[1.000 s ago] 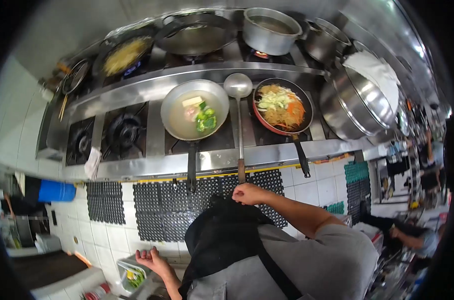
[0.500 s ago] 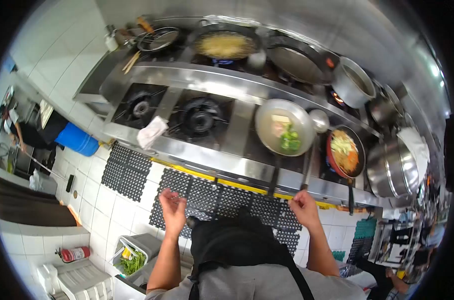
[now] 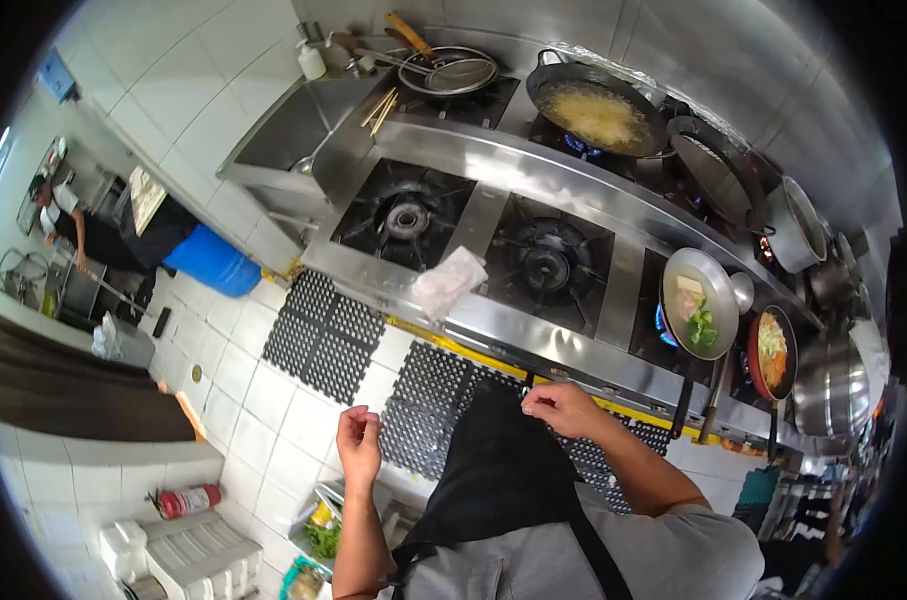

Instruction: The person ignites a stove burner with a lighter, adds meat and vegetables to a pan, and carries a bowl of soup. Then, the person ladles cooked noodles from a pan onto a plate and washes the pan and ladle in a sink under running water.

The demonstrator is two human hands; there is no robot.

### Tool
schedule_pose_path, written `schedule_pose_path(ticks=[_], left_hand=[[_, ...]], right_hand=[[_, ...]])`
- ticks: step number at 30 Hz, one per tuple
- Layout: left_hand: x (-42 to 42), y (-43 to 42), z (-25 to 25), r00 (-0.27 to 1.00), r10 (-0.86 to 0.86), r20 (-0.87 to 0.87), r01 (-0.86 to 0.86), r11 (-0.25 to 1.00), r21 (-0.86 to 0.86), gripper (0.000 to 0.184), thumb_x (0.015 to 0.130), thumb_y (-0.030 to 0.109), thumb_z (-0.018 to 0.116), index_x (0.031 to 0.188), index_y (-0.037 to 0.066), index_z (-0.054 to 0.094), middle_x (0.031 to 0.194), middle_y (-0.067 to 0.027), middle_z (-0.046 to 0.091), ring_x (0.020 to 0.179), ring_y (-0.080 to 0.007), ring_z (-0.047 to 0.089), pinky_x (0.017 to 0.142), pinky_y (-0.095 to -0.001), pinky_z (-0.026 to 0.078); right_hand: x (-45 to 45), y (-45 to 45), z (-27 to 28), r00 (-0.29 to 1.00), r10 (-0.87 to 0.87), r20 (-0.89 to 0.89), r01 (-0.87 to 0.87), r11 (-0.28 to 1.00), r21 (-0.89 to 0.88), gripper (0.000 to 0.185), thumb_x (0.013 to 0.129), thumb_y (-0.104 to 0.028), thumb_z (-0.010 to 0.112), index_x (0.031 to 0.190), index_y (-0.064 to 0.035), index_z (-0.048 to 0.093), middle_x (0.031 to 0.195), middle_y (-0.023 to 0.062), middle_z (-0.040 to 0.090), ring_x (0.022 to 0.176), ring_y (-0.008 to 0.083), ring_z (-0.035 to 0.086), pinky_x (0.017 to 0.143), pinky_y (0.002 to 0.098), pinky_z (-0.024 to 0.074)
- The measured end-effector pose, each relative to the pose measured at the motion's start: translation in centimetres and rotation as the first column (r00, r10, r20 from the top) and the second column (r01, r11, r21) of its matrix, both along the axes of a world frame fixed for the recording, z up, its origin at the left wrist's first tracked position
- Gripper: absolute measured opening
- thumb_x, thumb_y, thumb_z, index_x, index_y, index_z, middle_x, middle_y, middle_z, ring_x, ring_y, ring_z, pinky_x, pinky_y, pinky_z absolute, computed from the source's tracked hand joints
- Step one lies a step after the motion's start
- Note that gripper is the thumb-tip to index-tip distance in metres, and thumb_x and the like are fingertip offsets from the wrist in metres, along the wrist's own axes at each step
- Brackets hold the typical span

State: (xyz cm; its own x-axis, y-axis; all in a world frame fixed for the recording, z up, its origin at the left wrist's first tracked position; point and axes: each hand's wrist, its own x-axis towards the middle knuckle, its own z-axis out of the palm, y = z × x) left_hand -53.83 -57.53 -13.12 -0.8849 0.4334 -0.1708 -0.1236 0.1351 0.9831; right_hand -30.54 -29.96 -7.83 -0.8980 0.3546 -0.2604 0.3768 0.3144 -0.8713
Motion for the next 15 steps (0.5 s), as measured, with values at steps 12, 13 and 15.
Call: schedule_pose_path(ticks=[12, 13, 15], left_hand=[[-21.1, 11.2, 4.4, 0.964, -0.264, -0.024, 0.264, 0.964, -0.015, 0.012, 0.089, 0.001, 0.059, 0.101, 0.002, 0.055, 0.084, -0.0026, 0.06, 0.073, -0.0092, 0.055, 0.066, -0.0228, 0.048], [-23.7, 12.2, 4.8, 0.958, -0.28, -0.06, 0.277, 0.959, -0.055, 0.011, 0.089, 0.002, 0.059, 0.1, 0.002, 0.055, 0.084, -0.0029, 0.06, 0.073, -0.0092, 0.055, 0.066, -0.0231, 0.048], [-28.7, 15.4, 6.5, 0.938, -0.326, -0.118, 0.318, 0.945, -0.079, 0.009, 0.09, 0.004, 0.058, 0.099, 0.003, 0.056, 0.084, -0.0028, 0.06, 0.074, -0.0092, 0.055, 0.066, -0.0233, 0.048]], right_hand=[[-13.9, 8.2, -0.7, 0.94, -0.303, -0.158, 0.306, 0.952, -0.01, 0.031, 0.089, -0.016, 0.058, 0.119, -0.0105, 0.06, 0.092, 0.0107, 0.068, 0.076, 0.0195, 0.065, 0.071, 0.0304, 0.0507], [-14.3, 8.6, -0.7, 0.939, -0.303, -0.16, 0.308, 0.951, 0.006, 0.03, 0.089, -0.016, 0.059, 0.118, -0.0107, 0.06, 0.091, 0.0106, 0.068, 0.077, 0.02, 0.066, 0.071, 0.0305, 0.0509], [-14.5, 9.4, -0.2, 0.929, -0.331, -0.165, 0.333, 0.943, -0.019, 0.028, 0.089, -0.017, 0.061, 0.116, -0.0101, 0.061, 0.09, 0.0107, 0.068, 0.08, 0.0218, 0.067, 0.071, 0.0313, 0.0519]])
